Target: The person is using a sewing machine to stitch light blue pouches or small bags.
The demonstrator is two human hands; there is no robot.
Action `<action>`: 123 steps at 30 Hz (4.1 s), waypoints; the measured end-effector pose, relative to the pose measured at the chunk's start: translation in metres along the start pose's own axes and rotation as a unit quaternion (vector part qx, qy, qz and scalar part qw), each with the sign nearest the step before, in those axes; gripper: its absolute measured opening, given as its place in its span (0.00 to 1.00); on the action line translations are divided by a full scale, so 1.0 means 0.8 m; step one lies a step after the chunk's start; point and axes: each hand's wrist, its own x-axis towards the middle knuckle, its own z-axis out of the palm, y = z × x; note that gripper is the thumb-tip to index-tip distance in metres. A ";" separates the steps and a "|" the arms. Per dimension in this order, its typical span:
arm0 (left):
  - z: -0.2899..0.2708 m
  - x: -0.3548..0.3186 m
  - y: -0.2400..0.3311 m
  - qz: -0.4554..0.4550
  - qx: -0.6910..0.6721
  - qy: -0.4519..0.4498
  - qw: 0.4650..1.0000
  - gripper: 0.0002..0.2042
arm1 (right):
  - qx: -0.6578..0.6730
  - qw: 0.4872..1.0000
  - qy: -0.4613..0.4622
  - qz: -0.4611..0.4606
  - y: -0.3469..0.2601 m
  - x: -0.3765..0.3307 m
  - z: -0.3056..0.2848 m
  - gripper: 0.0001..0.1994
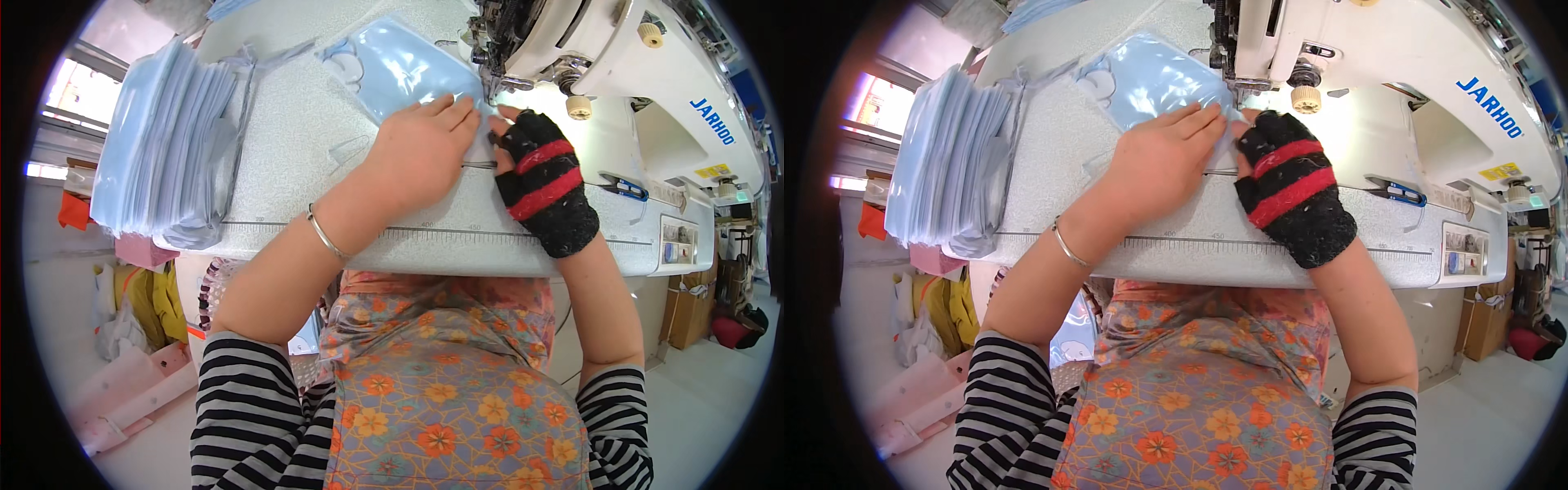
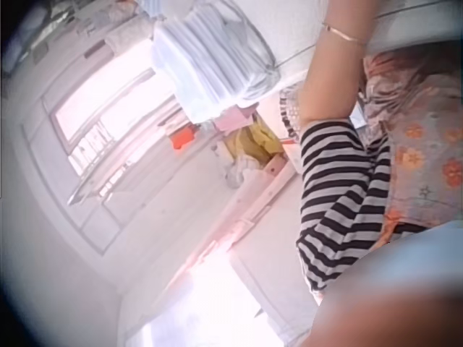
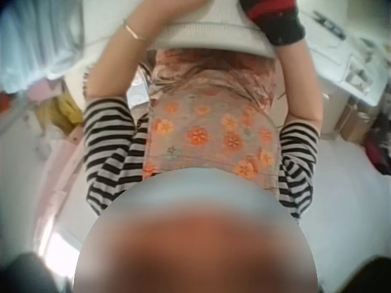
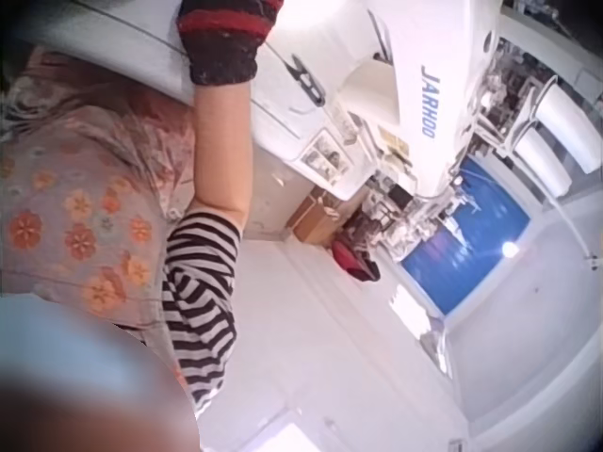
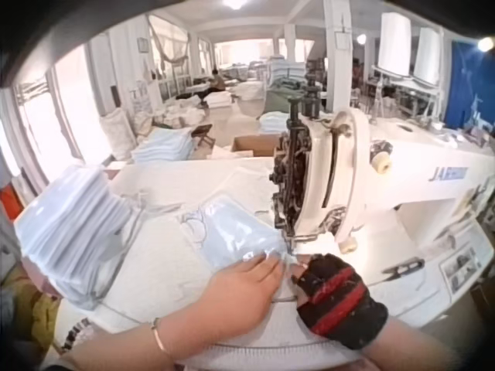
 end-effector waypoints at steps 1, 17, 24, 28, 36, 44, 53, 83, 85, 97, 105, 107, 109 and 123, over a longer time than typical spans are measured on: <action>0.000 -0.002 0.005 -0.007 -0.008 -0.002 1.000 0.18 | 0.000 1.000 0.001 0.000 0.001 0.000 0.001 0.18; -0.013 -0.018 0.043 -0.015 -0.051 0.012 0.999 0.19 | 0.023 0.999 -0.035 -0.027 0.015 -0.008 -0.002 0.17; -0.019 -0.019 0.035 0.001 -0.090 -0.014 0.996 0.18 | -0.003 0.999 -0.017 -0.029 0.020 -0.006 0.001 0.17; -0.018 -0.015 0.035 0.018 -0.071 -0.011 0.997 0.17 | 0.005 1.000 -0.023 -0.016 0.018 -0.007 -0.005 0.17; -0.016 -0.016 0.029 0.013 -0.076 -0.020 0.997 0.18 | 0.021 0.999 -0.012 0.024 0.016 -0.008 -0.006 0.14; -0.031 -0.036 0.004 -0.063 -0.037 -0.098 0.993 0.26 | 0.059 0.997 -0.042 -0.024 0.005 -0.007 -0.014 0.17; -0.061 -0.075 -0.027 -0.159 0.132 -0.070 0.976 0.29 | 0.061 0.997 -0.036 -0.009 0.008 0.000 -0.013 0.13; 0.006 0.018 -0.046 0.049 -0.072 -0.065 0.994 0.22 | -0.069 0.997 -0.006 -0.028 0.018 0.000 0.004 0.12; 0.007 0.022 -0.052 0.047 -0.069 -0.074 0.994 0.20 | -0.062 0.998 0.000 -0.014 0.021 0.000 0.005 0.11; -0.009 0.013 -0.075 -0.099 0.087 -0.022 0.991 0.22 | -0.026 0.998 -0.007 0.056 0.021 0.001 -0.002 0.08; -0.037 -0.003 -0.093 -0.075 0.059 -0.026 0.995 0.18 | -0.020 0.999 -0.001 0.046 0.022 0.004 -0.003 0.08; -0.043 -0.006 -0.084 -0.079 0.081 -0.021 0.993 0.16 | 0.018 0.998 -0.004 0.066 0.023 0.004 -0.003 0.07; -0.051 -0.017 -0.067 -0.101 0.122 -0.114 0.981 0.14 | 0.054 0.994 -0.002 0.090 0.022 0.003 -0.003 0.07; -0.116 -0.200 0.079 -0.205 0.032 0.023 0.978 0.22 | -0.048 0.999 0.000 0.023 0.034 -0.004 0.001 0.09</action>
